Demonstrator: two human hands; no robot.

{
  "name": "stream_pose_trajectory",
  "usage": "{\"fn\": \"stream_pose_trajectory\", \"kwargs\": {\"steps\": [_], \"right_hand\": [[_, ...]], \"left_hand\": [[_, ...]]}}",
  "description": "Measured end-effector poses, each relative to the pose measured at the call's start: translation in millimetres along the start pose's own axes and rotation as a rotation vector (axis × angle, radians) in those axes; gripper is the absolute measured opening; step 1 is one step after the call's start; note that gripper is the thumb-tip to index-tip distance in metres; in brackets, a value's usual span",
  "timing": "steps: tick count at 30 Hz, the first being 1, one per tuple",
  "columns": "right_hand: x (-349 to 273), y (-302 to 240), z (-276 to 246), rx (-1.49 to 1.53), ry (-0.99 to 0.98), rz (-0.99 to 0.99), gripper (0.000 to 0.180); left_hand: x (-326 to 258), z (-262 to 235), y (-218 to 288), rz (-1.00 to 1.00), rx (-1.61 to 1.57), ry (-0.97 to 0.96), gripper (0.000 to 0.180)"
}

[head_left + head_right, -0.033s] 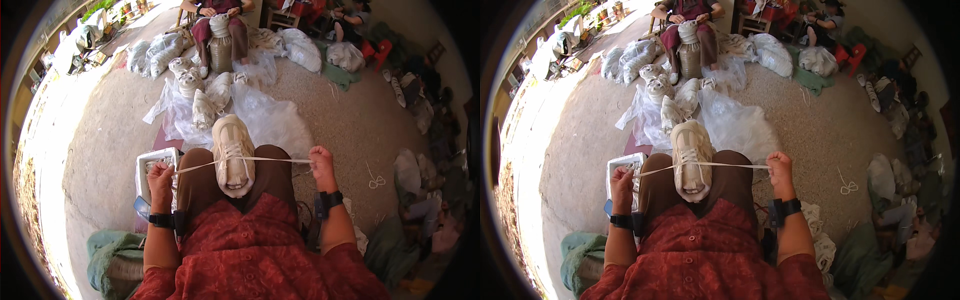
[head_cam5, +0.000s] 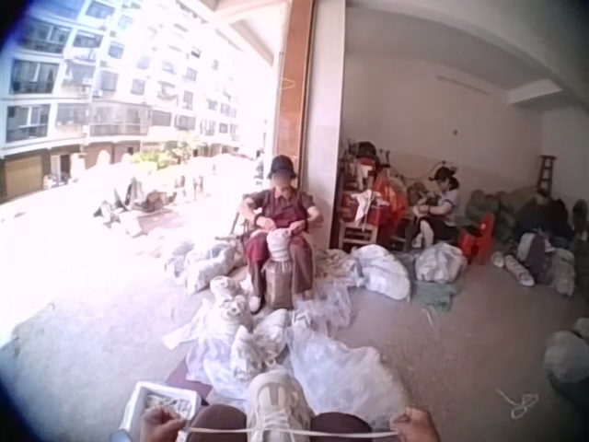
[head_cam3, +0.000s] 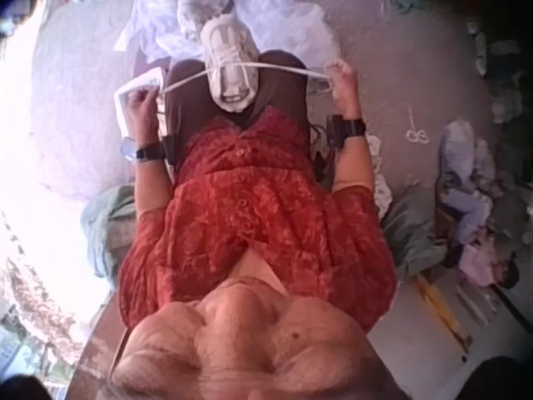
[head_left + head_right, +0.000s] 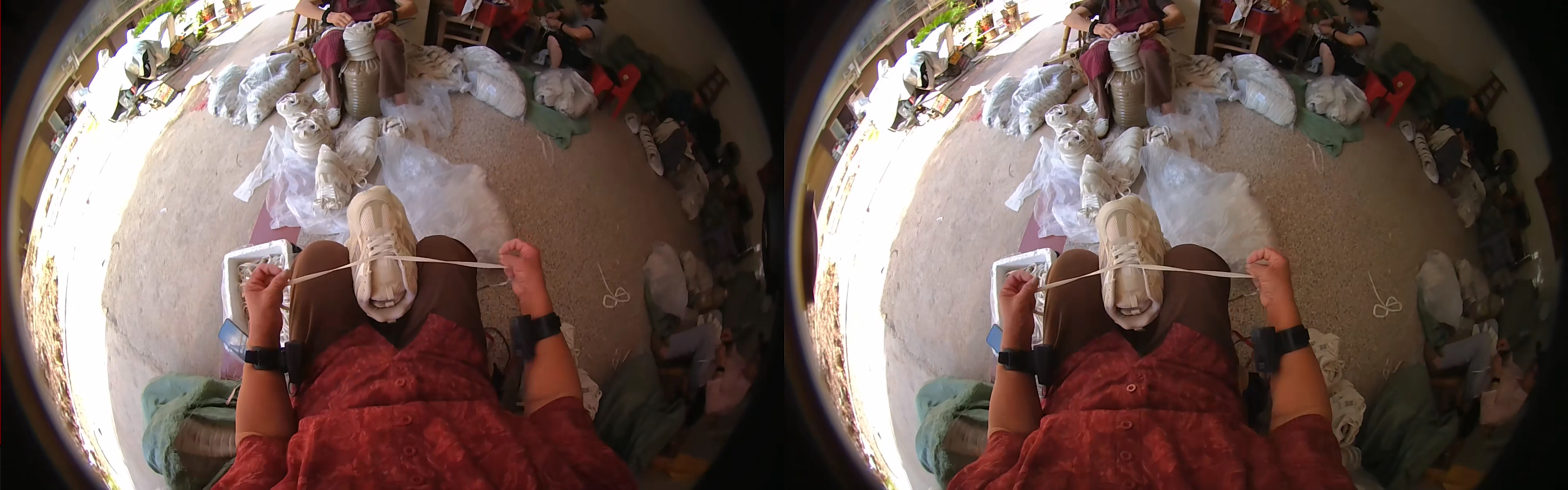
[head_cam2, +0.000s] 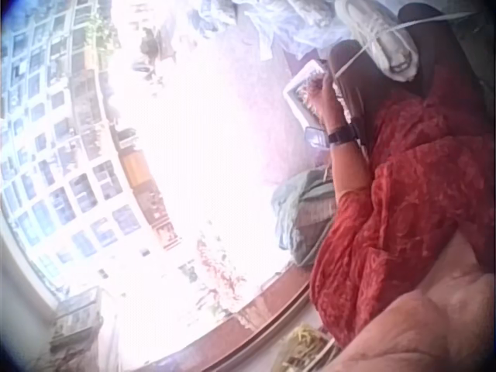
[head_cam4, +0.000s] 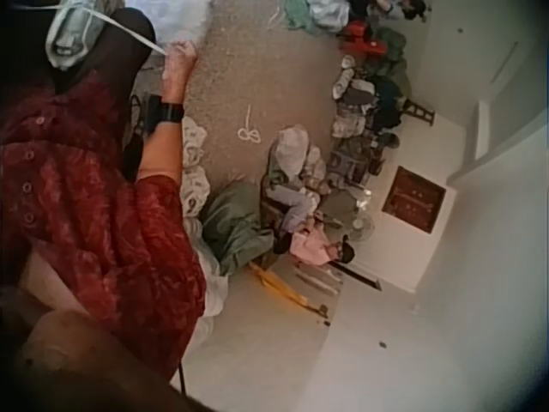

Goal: Lacing a white sneaker in a shoe finishing area.

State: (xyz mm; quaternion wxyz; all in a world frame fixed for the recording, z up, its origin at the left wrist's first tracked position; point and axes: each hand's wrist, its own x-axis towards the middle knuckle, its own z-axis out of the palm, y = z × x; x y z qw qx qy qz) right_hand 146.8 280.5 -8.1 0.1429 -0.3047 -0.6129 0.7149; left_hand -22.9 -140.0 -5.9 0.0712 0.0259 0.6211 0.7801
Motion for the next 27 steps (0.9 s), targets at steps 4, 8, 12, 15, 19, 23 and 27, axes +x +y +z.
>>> {"fn": "stream_pose_trajectory", "kwargs": {"steps": [4, 8, 12, 15, 19, 23, 27], "right_hand": [[-22, -14, 6, -0.65, -0.185, -0.497, 0.013], [-81, -82, 33, -1.264, -0.126, -0.826, 0.022], [-88, -84, 46, -1.273, -0.242, -0.93, 0.02], [-53, -53, 59, -1.081, -0.364, -0.853, 0.011], [-24, -33, 125, -0.758, -0.431, -0.727, 0.013], [-1, -13, 164, -0.818, -0.422, -0.735, 0.017], [8, -16, 167, -0.892, -0.489, -0.647, 0.018]], "left_hand": [[-20, 19, 44, 0.36, 0.819, -0.259, 0.01], [-36, 33, 83, 0.766, 1.027, -0.363, 0.012], [-45, 41, 78, 0.831, 1.016, -0.437, 0.021], [-48, 33, 72, 0.612, 1.057, -0.629, 0.018], [-52, 16, 58, 0.475, 1.138, -0.531, 0.015], [-51, 7, 55, 0.38, 1.161, -0.44, 0.014], [-45, 2, 43, 0.378, 1.116, -0.503, 0.012]]}}
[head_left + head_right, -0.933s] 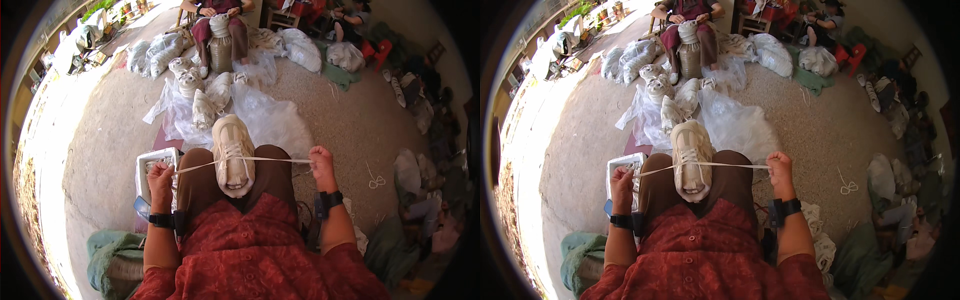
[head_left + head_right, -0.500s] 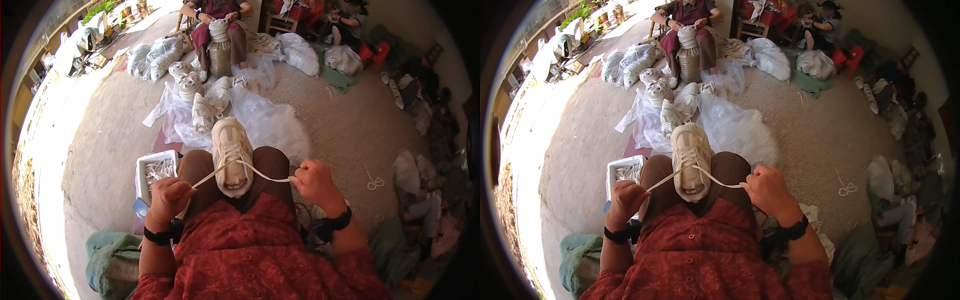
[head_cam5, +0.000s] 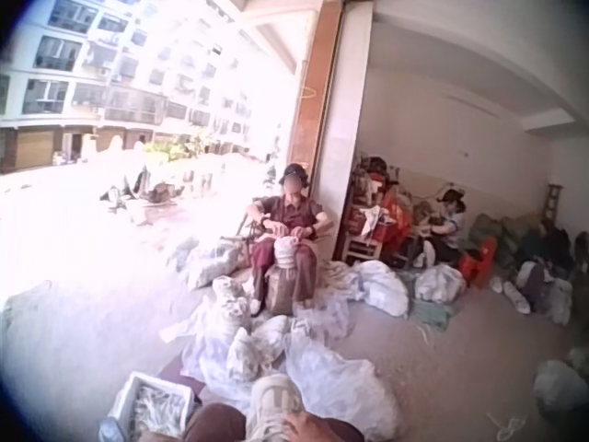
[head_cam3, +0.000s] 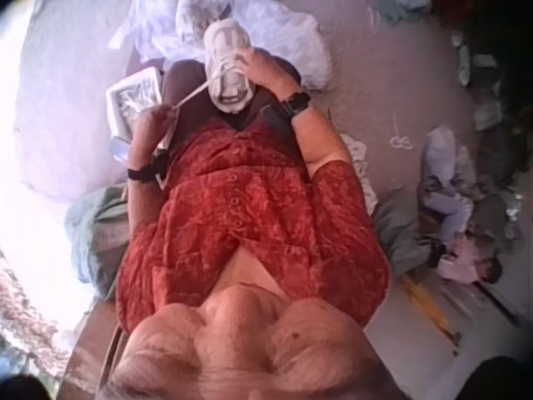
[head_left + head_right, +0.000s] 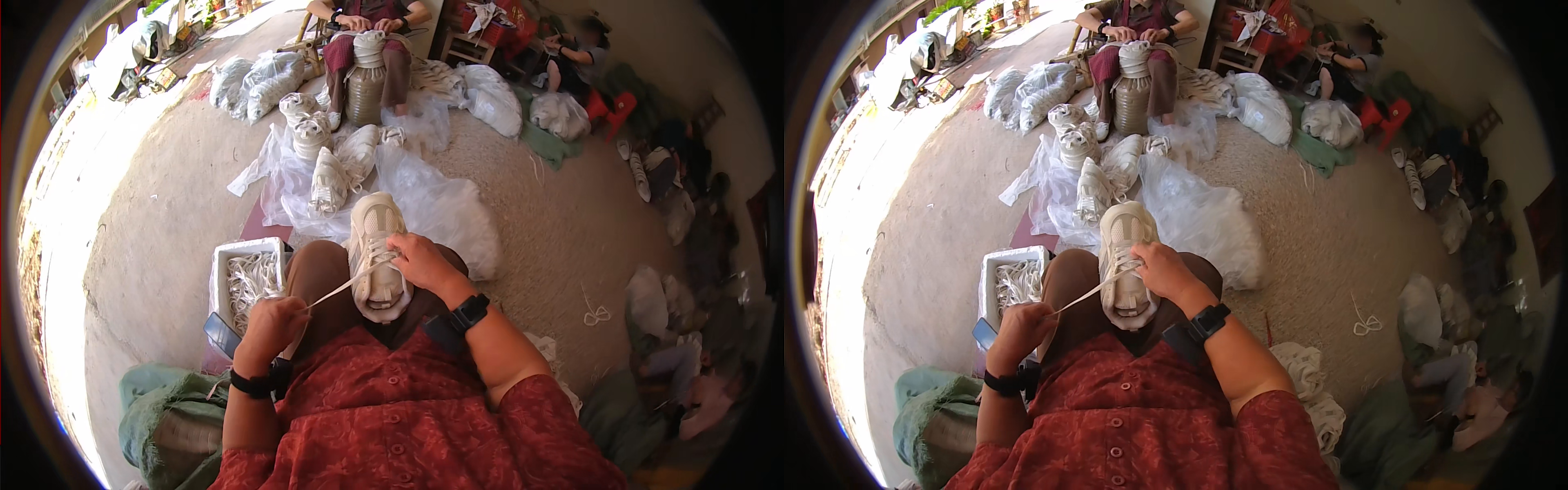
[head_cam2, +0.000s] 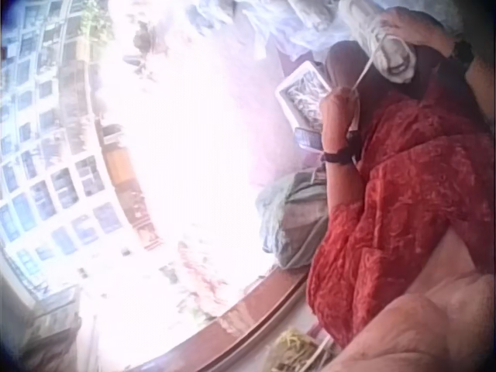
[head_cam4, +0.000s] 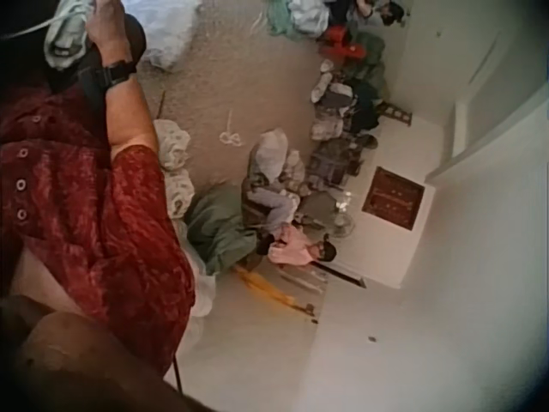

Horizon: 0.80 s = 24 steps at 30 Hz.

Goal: Lacing a white sneaker in a shoe finishing area.

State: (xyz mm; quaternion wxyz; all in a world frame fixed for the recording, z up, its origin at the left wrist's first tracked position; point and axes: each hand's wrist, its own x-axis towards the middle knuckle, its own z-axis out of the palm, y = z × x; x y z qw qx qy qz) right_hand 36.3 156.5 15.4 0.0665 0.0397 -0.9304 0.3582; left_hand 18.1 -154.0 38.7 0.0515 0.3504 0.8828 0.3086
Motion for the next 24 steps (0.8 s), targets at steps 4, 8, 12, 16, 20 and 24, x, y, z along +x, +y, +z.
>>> {"fn": "stream_pose_trajectory", "kwargs": {"steps": [4, 8, 12, 16, 20, 24], "right_hand": [[10, -12, -9, -0.1, -0.133, 0.019, 0.012], [33, -18, -15, -0.226, -0.37, 0.122, 0.013], [34, 14, -12, -0.23, -0.449, 0.278, 0.017], [12, 17, -32, 0.454, -0.201, 0.363, 0.009], [1, 7, -14, 0.319, -0.136, 0.134, 0.012], [8, 0, -8, -0.005, -0.131, 0.01, 0.013]], "left_hand": [[4, 7, -1, 0.01, -0.035, 0.008, 0.012], [4, 8, -2, 0.027, -0.085, -0.019, 0.013], [2, 6, -4, 0.058, -0.108, 0.02, 0.012], [-2, 9, -13, 0.006, -0.142, 0.038, 0.012], [0, 10, -16, -0.017, -0.19, 0.011, 0.011], [2, 10, -17, -0.025, -0.214, 0.024, 0.011]]}}
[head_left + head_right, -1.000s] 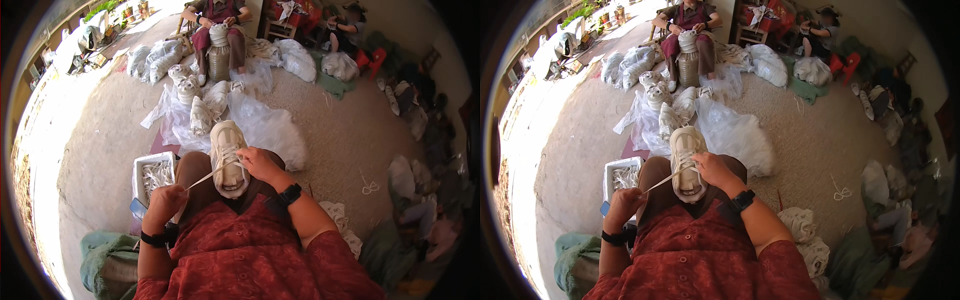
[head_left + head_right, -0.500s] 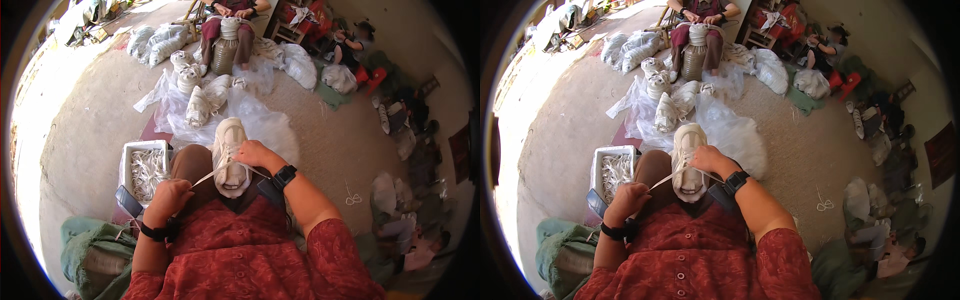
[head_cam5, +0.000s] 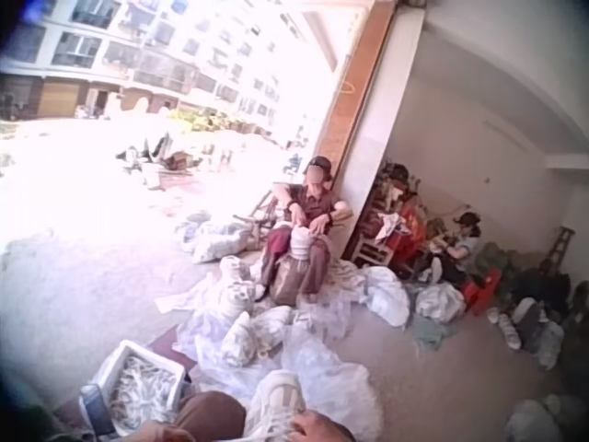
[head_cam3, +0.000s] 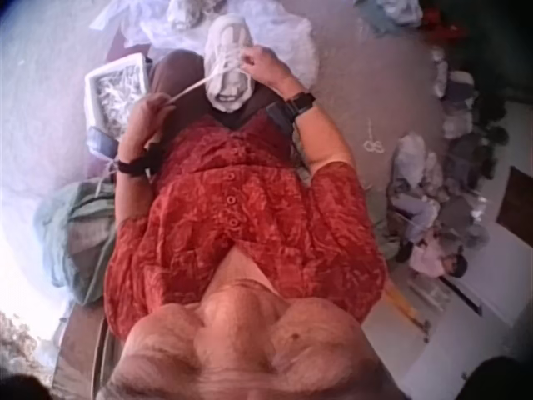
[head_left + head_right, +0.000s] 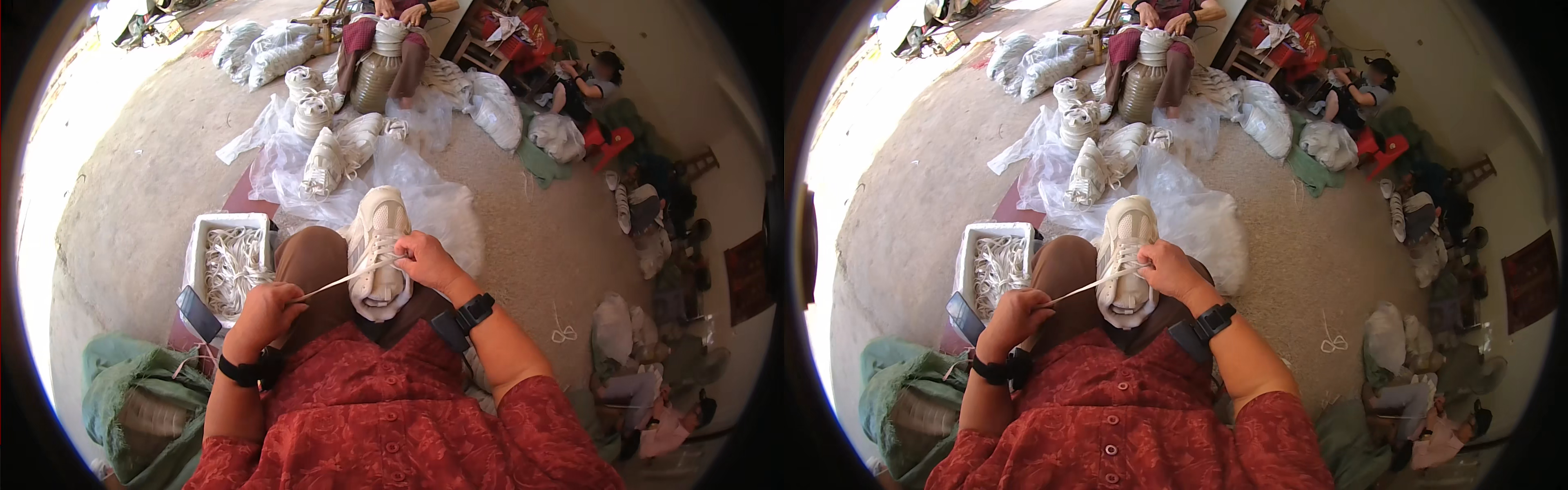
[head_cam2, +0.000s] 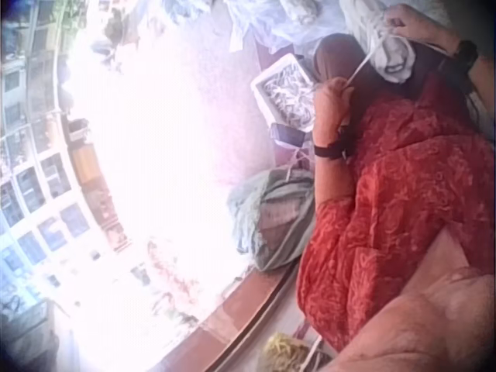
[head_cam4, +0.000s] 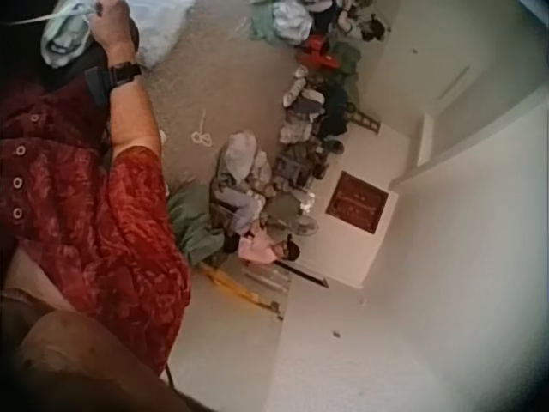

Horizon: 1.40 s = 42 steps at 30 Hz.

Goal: Lacing a white sneaker in a shoe finishing area.

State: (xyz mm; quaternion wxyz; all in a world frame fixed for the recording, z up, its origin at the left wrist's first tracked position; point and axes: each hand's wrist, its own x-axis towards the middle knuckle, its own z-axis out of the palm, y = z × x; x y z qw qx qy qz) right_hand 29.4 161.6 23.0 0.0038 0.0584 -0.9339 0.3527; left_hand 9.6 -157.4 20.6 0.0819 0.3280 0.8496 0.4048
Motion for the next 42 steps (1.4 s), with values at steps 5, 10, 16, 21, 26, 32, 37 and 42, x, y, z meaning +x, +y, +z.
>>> {"fn": "stream_pose_trajectory", "kwargs": {"steps": [5, 10, 16, 21, 26, 32, 37, 42], "right_hand": [[23, -4, -9, -0.364, -0.244, 0.083, 0.005], [7, 20, -17, 0.799, -0.114, 0.339, 0.014], [-13, 5, -20, 0.736, -0.152, 0.081, 0.005], [-7, 4, -8, 0.288, 0.127, -0.142, 0.007], [-6, 3, 6, -0.513, 0.406, -0.125, 0.01], [-18, 20, -1, 0.83, 0.003, 0.227, 0.007], [-22, 21, 4, 0.675, 0.002, 0.206, 0.011], [-30, 1, 5, 0.253, 0.096, 0.186, 0.036]], "left_hand": [[0, 3, 2, -0.004, -0.008, 0.002, 0.011], [-2, -2, -2, -0.044, -0.043, 0.012, 0.011], [-2, -3, -13, -0.105, -0.02, 0.066, 0.01], [0, 2, -17, -0.2, 0.0, 0.268, 0.009], [-3, 7, -18, -0.231, 0.157, 0.328, 0.007], [-2, 9, -15, -0.214, 0.249, 0.375, 0.007], [-7, 11, -26, -0.209, 0.293, 0.407, 0.01], [-30, -16, -51, -0.187, -0.012, 0.854, 0.02]]}}
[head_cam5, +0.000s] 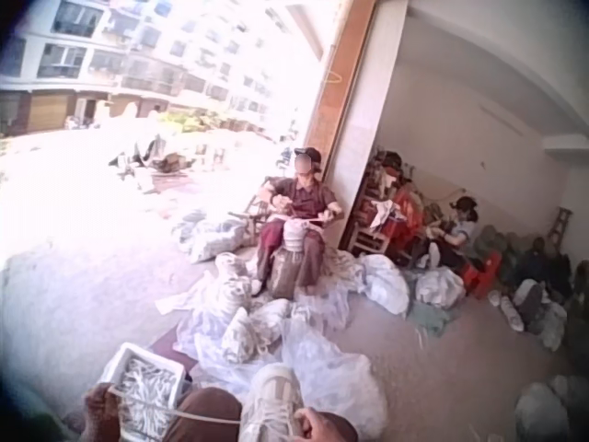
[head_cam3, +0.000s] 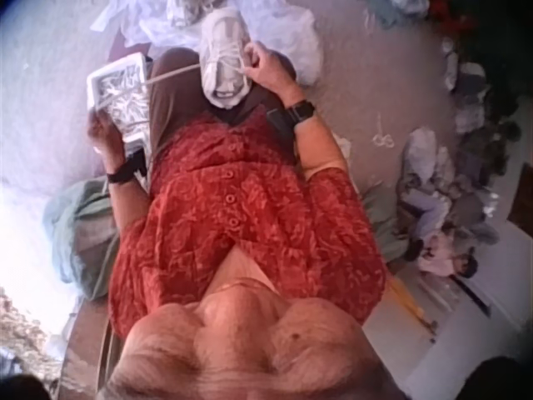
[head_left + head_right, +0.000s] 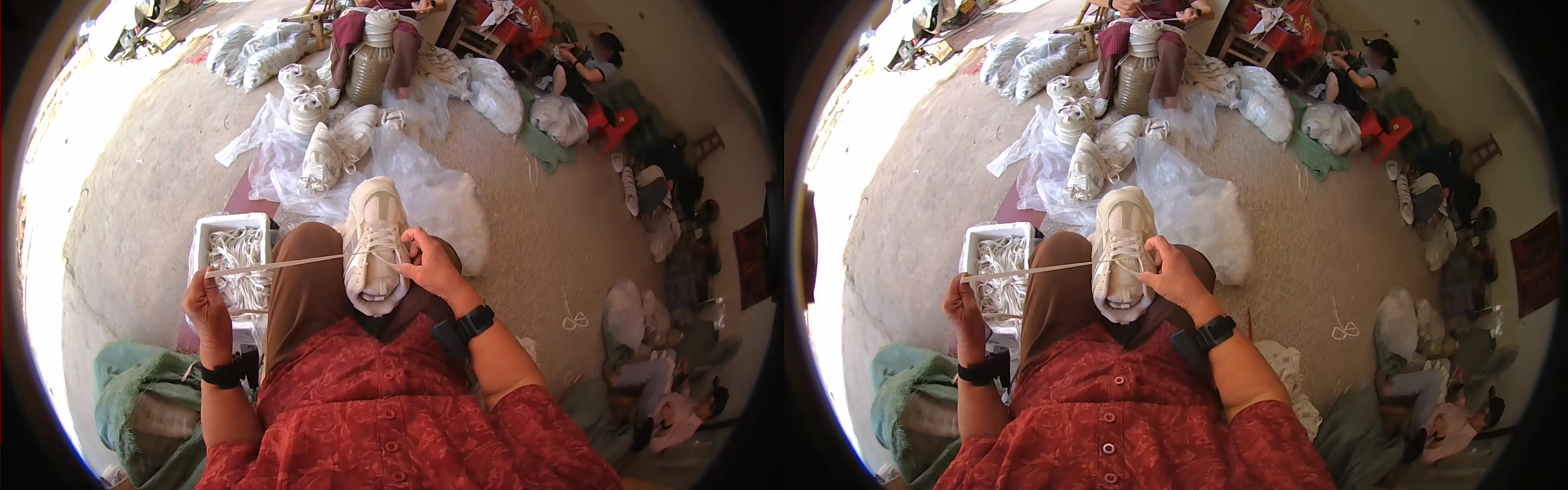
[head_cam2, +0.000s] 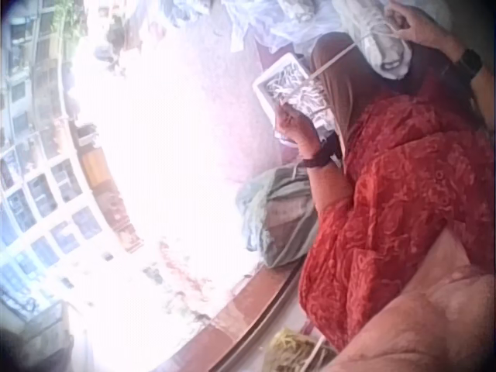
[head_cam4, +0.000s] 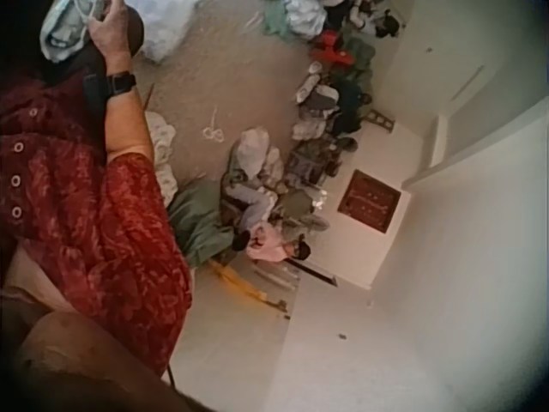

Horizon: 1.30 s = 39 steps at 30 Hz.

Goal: Lacing a white sneaker in a shoe finishing area.

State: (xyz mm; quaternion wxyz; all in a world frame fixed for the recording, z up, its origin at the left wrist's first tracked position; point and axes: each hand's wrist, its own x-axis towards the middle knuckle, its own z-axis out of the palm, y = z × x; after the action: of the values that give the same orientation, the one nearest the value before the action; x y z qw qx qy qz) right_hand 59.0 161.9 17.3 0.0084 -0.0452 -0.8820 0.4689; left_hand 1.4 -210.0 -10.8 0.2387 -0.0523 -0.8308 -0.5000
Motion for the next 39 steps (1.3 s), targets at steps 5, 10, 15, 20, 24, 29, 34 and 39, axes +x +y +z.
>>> {"fn": "stream_pose_trajectory", "kwargs": {"steps": [5, 10, 15, 20, 24, 29, 34, 39], "right_hand": [[-4, 12, 9, -0.128, 0.08, -0.073, 0.042], [-29, 1, 11, -0.331, 0.084, -0.061, 0.035], [-23, -7, 12, -0.278, 0.175, -0.061, 0.026], [12, -10, 6, -0.188, 0.11, -0.148, 0.018], [20, -22, 10, -0.564, -0.009, -0.118, 0.018], [51, -40, -3, -0.669, -0.313, 0.026, 0.018], [40, -18, -18, -0.025, -0.483, 0.347, 0.018], [23, -5, -20, 0.007, -0.198, -0.133, 0.019]], "left_hand": [[-7, -4, -8, -0.241, -0.028, -0.254, 0.015], [-7, 29, 50, 0.097, -0.05, -0.637, 0.037], [-3, 97, 91, 0.367, -0.054, -0.666, 0.037], [-12, 132, 104, 0.3, 0.05, -0.848, 0.033], [-18, 135, 107, 0.298, 0.071, -0.787, 0.031], [-13, 140, 106, 0.263, 0.071, -0.793, 0.034], [-5, 133, 108, 0.101, 0.054, -0.868, 0.036], [-5, 135, 98, 0.117, -0.012, -0.865, 0.036]]}}
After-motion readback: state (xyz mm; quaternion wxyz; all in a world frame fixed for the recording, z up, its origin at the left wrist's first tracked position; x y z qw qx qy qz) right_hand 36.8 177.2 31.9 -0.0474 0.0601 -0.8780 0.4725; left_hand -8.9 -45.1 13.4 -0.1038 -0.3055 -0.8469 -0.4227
